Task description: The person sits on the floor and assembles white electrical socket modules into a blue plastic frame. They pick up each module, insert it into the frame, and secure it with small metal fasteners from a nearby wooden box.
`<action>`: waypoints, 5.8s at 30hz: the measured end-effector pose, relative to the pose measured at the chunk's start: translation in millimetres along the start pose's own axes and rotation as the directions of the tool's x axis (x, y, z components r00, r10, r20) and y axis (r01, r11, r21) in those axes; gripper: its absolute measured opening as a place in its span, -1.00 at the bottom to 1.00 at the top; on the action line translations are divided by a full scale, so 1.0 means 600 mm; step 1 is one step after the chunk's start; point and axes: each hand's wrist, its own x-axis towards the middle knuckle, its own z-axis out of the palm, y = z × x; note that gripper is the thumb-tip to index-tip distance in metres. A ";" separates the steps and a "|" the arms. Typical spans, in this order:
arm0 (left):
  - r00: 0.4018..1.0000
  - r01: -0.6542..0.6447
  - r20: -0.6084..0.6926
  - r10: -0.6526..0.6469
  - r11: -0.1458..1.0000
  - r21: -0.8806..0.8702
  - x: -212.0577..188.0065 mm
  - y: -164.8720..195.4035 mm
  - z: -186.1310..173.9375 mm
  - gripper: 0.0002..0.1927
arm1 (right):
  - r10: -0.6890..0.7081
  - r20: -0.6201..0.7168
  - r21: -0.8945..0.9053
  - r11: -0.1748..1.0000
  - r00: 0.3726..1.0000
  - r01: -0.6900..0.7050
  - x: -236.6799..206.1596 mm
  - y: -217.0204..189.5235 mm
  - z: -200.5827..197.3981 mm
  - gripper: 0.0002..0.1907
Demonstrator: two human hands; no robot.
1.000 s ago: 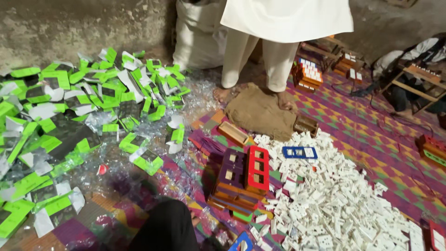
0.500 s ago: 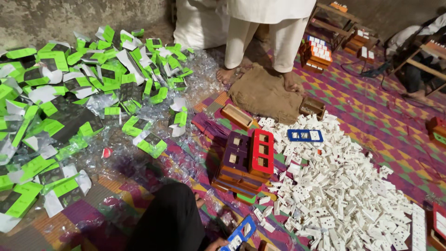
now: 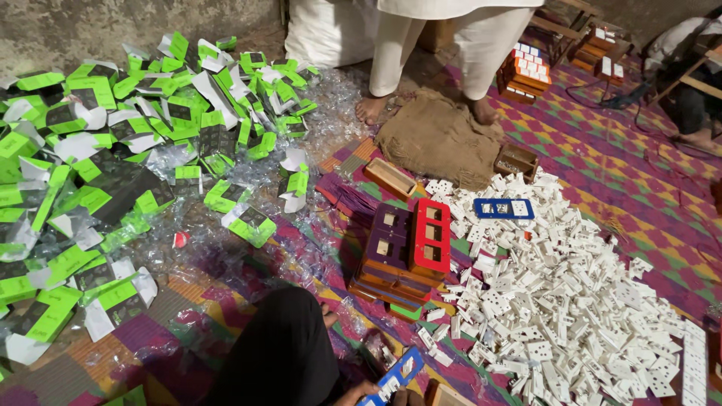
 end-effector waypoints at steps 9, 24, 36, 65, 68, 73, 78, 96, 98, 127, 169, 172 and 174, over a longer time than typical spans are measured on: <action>0.997 -0.069 0.043 0.064 0.992 0.108 -0.013 0.001 -0.001 -0.58 | 0.027 -0.021 0.002 1.000 0.999 -0.027 -0.007 0.011 -0.013 -0.69; 0.978 0.200 0.143 -0.155 0.894 -0.400 0.000 -0.004 0.002 -0.44 | -0.361 -0.141 -0.095 0.932 0.922 0.350 -0.046 0.028 -0.020 -0.30; 0.970 0.241 0.105 -0.217 0.838 -0.489 0.004 -0.002 0.017 -0.37 | -0.189 -0.113 0.043 0.980 0.976 0.194 -0.058 0.022 -0.032 -0.35; 0.977 0.189 -0.082 -0.198 0.976 -0.105 -0.012 0.002 0.040 -0.45 | -0.116 -0.183 0.078 0.988 0.976 0.132 -0.088 -0.022 -0.023 -0.58; 0.948 0.232 -0.136 -0.287 0.919 -0.318 -0.004 0.014 0.038 -0.44 | -0.147 -0.093 0.149 0.976 0.985 0.160 -0.087 -0.026 -0.022 -0.57; 0.947 0.192 -0.219 -0.236 0.959 -0.208 -0.010 0.013 0.038 -0.50 | -0.090 -0.067 0.144 0.985 0.994 0.099 -0.093 -0.032 -0.009 -0.52; 0.914 0.184 -0.363 -0.180 0.983 -0.024 -0.011 -0.001 0.047 -0.60 | -0.318 -0.108 0.095 0.940 0.942 0.328 -0.091 -0.031 -0.003 -0.58; 0.956 0.152 -0.247 -0.159 0.987 -0.047 -0.028 0.007 0.046 -0.50 | 0.085 -0.113 0.219 0.974 0.990 -0.058 -0.098 -0.045 -0.005 -0.65; 0.899 0.226 -0.326 -0.292 0.948 -0.225 -0.020 0.008 0.043 -0.55 | -0.147 -0.107 0.118 0.980 0.983 0.159 -0.093 -0.037 0.000 -0.61; 0.934 0.137 -0.305 -0.183 0.976 -0.167 -0.031 0.009 0.046 -0.48 | -0.120 -0.050 0.155 0.980 0.991 0.126 -0.099 -0.039 0.005 -0.68; 0.990 0.041 -0.137 -0.010 0.975 0.220 -0.052 0.000 0.041 -0.48 | -0.073 -0.005 0.340 0.938 0.997 0.070 -0.103 -0.058 0.001 -0.80; 0.971 0.126 -0.209 -0.113 0.991 0.049 -0.035 0.009 0.041 -0.47 | -0.023 0.019 0.320 0.947 1.000 0.016 -0.104 -0.073 -0.001 -0.80; 0.949 0.172 -0.249 -0.195 0.979 -0.110 -0.031 0.010 0.042 -0.46 | 0.073 0.071 0.371 0.924 0.995 -0.095 -0.108 -0.085 0.001 -0.83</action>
